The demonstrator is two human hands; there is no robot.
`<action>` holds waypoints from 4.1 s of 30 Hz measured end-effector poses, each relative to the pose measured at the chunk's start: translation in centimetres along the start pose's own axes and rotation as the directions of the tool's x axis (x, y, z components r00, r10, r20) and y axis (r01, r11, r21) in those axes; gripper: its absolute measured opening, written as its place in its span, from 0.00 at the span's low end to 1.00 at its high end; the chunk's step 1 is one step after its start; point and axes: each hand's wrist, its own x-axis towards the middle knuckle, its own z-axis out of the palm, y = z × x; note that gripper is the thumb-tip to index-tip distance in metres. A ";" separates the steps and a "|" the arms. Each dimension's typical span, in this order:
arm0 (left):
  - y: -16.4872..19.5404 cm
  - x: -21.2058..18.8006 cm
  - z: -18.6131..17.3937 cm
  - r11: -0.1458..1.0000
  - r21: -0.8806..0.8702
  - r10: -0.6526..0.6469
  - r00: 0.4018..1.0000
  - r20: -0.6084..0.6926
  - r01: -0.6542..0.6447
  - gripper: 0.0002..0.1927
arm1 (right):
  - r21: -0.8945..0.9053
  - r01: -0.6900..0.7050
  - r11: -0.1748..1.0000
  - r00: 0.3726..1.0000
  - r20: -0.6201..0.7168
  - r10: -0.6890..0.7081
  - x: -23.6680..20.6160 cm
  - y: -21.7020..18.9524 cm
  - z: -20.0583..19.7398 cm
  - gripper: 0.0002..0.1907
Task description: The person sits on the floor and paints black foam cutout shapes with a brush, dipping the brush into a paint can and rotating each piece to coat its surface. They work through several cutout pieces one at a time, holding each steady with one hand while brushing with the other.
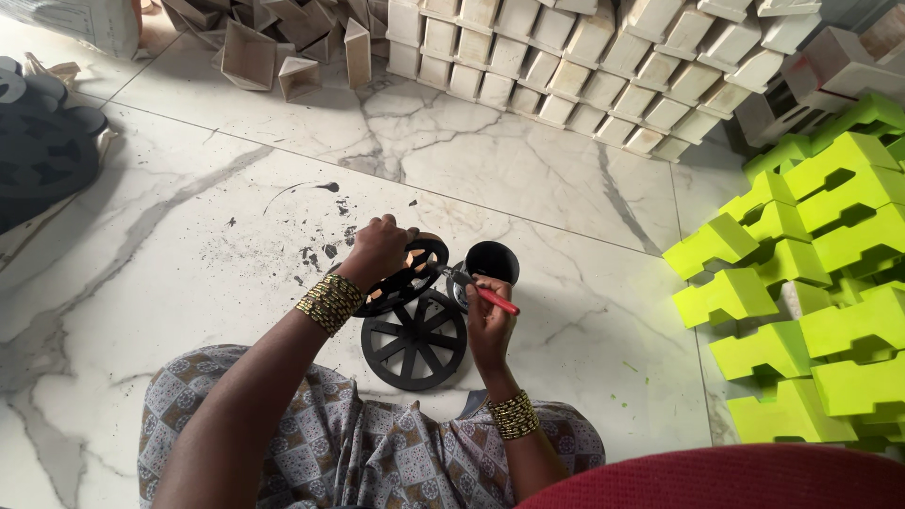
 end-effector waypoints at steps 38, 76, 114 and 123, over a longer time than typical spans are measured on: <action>0.3 -0.5 0.1 0.999 -0.015 0.035 0.998 -0.055 -0.036 0.19 | -0.154 0.001 0.988 0.971 0.235 0.036 0.7 -2.0 0.0 0.06; -0.5 -0.6 -0.4 1.000 0.004 0.017 1.000 0.003 -0.017 0.22 | -0.139 -0.063 0.988 0.977 0.192 0.089 1.1 -2.4 -2.3 0.06; -5.3 -7.4 -0.4 0.956 -0.263 -0.126 0.992 0.023 0.128 0.49 | 0.016 -0.276 0.961 0.961 0.002 0.276 1.2 1.7 -3.2 0.06; -6.8 -4.5 4.3 0.871 -0.462 -0.284 0.937 -0.202 0.164 0.17 | -0.005 -0.323 0.946 0.945 0.054 0.323 1.1 2.1 -1.5 0.07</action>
